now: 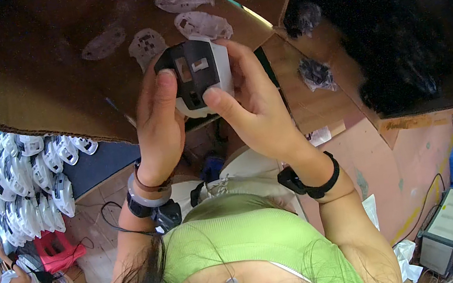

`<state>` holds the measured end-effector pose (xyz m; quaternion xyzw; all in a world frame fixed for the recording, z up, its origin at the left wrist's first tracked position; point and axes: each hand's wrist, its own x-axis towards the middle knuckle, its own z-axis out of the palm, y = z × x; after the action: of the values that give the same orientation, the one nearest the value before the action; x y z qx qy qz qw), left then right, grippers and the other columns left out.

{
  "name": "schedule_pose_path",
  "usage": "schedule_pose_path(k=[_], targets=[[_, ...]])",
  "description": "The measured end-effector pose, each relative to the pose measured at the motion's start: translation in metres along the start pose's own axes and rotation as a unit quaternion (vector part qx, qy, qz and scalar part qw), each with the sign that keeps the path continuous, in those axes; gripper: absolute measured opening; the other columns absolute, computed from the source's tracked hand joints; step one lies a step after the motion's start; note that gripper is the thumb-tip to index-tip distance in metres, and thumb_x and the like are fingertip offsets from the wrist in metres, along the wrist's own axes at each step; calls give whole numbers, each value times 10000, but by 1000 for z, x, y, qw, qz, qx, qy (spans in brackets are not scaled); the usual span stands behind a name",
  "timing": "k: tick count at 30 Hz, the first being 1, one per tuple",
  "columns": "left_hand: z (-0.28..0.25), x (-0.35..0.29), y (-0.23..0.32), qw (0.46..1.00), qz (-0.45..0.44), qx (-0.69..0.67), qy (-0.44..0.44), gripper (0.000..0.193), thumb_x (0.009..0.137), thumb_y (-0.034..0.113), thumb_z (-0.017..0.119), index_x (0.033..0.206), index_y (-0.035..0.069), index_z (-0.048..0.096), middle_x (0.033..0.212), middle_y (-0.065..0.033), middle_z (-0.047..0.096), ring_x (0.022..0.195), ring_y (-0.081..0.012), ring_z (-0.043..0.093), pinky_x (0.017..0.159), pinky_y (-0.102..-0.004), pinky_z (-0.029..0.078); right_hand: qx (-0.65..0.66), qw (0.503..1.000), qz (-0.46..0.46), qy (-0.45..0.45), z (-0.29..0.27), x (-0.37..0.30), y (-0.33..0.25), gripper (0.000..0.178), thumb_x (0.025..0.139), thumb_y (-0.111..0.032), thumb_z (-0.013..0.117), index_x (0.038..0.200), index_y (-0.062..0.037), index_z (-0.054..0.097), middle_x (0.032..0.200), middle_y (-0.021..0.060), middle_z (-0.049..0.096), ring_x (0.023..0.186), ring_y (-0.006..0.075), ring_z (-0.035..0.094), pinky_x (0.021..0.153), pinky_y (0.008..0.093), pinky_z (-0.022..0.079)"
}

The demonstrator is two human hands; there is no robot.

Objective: Assembling computer mouse components by placing internals into outer shells.

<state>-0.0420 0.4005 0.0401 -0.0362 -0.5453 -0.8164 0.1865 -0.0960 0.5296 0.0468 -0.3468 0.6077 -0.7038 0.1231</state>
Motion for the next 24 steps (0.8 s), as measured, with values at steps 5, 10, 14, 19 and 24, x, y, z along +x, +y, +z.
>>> schedule_pose_path(k=[5,10,14,19,24], targets=[[-3,-5,-12,990,14,133,-44,548,841,282,528,1251,16,281,1177,-111,406,1111,-173,369,943,-296,280,-64,996,-41,36,-1,0,9,498,836,-197,528,1214,17,286,1109,147,427,1014,197,432,896,297,330],[-2,-8,-14,987,17,163,-1,570,823,259,557,1248,10,271,1146,-113,434,1085,-186,400,928,-294,307,-136,985,-65,86,17,0,20,420,846,-128,460,1195,26,286,1115,171,420,1036,225,422,905,308,313],[-5,-24,8,985,-27,171,13,536,799,149,564,1232,-11,293,1146,-107,441,1068,-169,407,924,-285,311,-8,998,-15,53,24,-8,14,495,833,-106,473,1258,6,246,1160,135,393,1086,226,386,922,311,300],[-64,-88,77,972,164,36,162,469,857,242,414,1212,-59,360,1222,-157,428,1108,-263,436,962,-365,313,48,997,47,-26,-27,-28,4,527,855,-360,449,1235,-6,357,1059,103,457,968,181,464,813,307,405],[-103,-115,149,953,198,37,228,295,900,189,355,1067,-21,478,902,-122,535,827,-255,540,737,-364,432,-8,997,76,26,-31,-37,-2,420,847,-291,504,1139,6,452,993,75,490,920,151,480,796,266,406]])
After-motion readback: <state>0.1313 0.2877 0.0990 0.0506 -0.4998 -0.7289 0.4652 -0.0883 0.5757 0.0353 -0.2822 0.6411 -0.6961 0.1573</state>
